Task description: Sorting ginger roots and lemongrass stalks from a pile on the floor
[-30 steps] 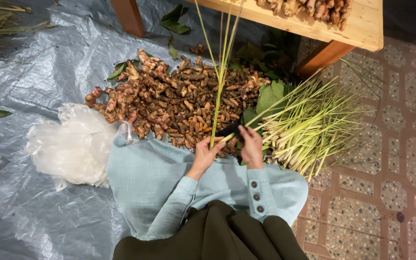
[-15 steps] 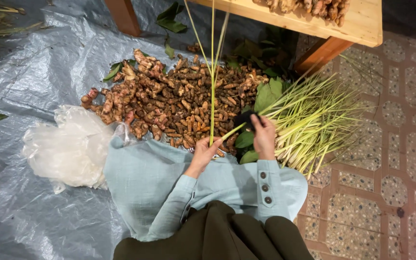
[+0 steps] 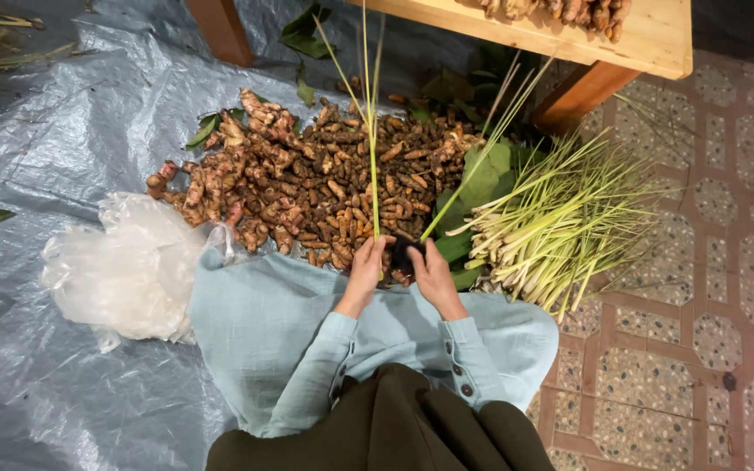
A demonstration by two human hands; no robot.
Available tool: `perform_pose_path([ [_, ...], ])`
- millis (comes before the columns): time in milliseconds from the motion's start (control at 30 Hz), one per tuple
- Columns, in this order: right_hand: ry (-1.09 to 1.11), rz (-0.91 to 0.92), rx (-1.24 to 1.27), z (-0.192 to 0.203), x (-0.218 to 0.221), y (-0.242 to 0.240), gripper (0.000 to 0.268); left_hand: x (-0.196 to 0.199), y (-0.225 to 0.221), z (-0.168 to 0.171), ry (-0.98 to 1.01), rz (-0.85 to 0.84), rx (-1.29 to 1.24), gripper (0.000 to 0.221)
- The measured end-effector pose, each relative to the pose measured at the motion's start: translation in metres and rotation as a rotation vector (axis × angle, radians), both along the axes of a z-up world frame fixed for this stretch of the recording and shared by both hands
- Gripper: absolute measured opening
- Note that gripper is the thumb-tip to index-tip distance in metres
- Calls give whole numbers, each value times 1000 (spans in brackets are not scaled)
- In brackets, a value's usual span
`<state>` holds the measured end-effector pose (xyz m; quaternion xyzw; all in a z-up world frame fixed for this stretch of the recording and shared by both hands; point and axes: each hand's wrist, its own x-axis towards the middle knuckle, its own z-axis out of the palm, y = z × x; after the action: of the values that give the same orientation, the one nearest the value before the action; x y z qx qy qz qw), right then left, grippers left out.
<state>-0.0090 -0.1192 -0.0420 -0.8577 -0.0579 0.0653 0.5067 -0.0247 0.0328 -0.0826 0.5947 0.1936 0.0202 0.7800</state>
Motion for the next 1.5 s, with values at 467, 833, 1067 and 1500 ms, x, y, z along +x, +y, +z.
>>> perform_pose_path([
  [467, 89, -48, 298, 4, -23, 2, 21, 7, -16, 13, -71, -64, -148, 16],
  [833, -25, -12, 204, -16, -24, -11, 10, 23, -17, -54, -80, -120, -331, 17],
  [1067, 134, -207, 511, -50, 4, -36, 16, 7, -6, -1, -66, -106, -294, 18],
  [1500, 351, -178, 673, -18, 11, 17, 20, -3, -15, -74, 97, -308, 161, 39],
])
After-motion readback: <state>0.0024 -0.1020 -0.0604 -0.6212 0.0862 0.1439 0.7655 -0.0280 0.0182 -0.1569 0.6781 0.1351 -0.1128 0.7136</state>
